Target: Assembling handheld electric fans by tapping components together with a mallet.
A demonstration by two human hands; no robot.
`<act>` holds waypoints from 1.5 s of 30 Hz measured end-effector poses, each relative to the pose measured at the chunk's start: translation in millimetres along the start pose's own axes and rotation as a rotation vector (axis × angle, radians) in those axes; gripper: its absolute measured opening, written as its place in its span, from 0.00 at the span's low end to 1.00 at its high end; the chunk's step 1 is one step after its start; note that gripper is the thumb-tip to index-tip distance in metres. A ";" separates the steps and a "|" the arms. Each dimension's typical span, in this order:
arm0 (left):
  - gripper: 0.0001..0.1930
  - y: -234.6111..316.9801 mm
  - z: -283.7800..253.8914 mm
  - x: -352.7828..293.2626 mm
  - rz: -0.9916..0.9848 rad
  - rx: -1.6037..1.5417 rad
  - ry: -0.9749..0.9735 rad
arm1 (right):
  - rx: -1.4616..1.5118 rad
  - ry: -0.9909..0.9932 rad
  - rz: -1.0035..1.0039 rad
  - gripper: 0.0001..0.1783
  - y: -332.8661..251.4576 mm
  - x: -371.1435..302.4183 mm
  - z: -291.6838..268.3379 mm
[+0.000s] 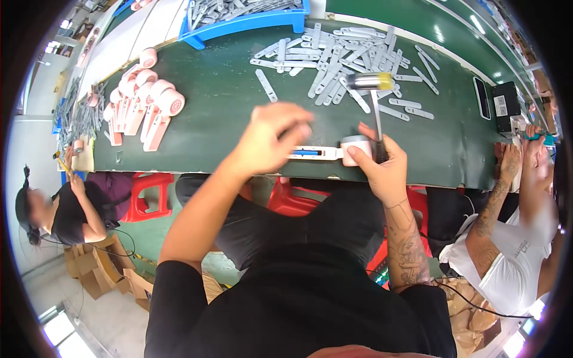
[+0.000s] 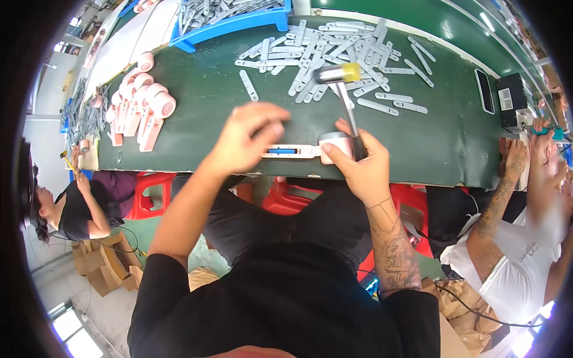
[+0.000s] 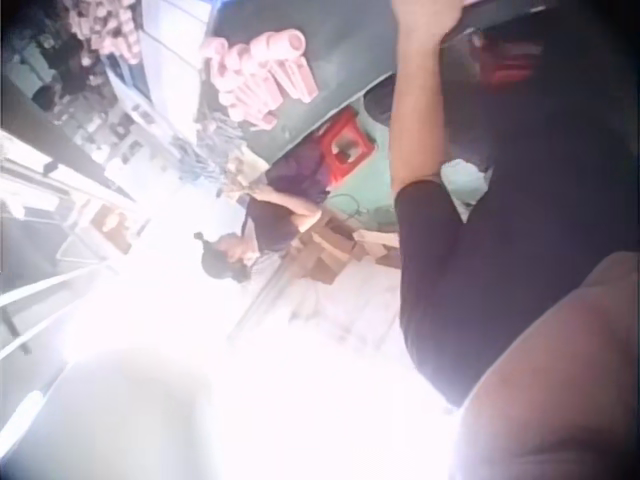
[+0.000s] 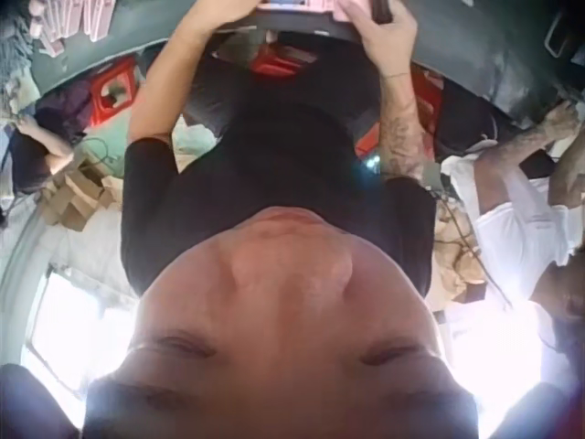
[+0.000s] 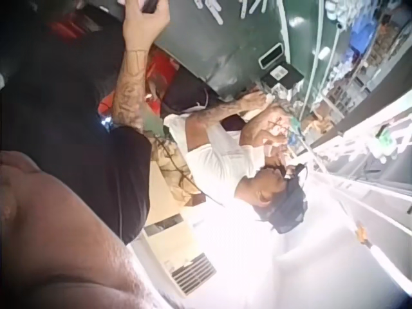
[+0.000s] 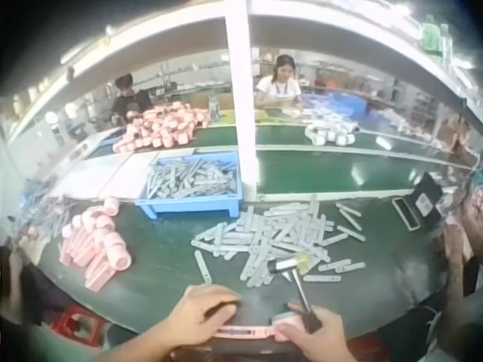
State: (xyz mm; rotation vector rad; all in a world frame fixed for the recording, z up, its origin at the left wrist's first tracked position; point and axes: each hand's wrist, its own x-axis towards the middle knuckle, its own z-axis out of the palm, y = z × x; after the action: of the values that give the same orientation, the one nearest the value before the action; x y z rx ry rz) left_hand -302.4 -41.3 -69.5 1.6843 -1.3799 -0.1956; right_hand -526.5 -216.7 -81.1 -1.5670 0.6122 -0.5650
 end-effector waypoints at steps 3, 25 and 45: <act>0.11 -37.4 -50.4 22.3 -0.046 0.587 -0.010 | -0.026 0.006 0.025 0.27 -7.5 -2.2 9.0; 0.11 38.1 23.1 -15.9 -0.050 -0.022 -0.064 | -0.142 0.040 -0.013 0.25 -9.2 -2.4 8.9; 0.06 23.7 27.6 -20.0 -0.248 -0.344 -0.031 | -0.826 -0.223 -0.106 0.30 -69.2 -85.8 -35.3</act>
State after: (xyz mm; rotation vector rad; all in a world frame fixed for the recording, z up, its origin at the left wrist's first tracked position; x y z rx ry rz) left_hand -343.3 -38.2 -76.2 1.5589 -1.0833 -0.5704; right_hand -609.6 -180.3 -9.3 -2.4103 0.6278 -0.1994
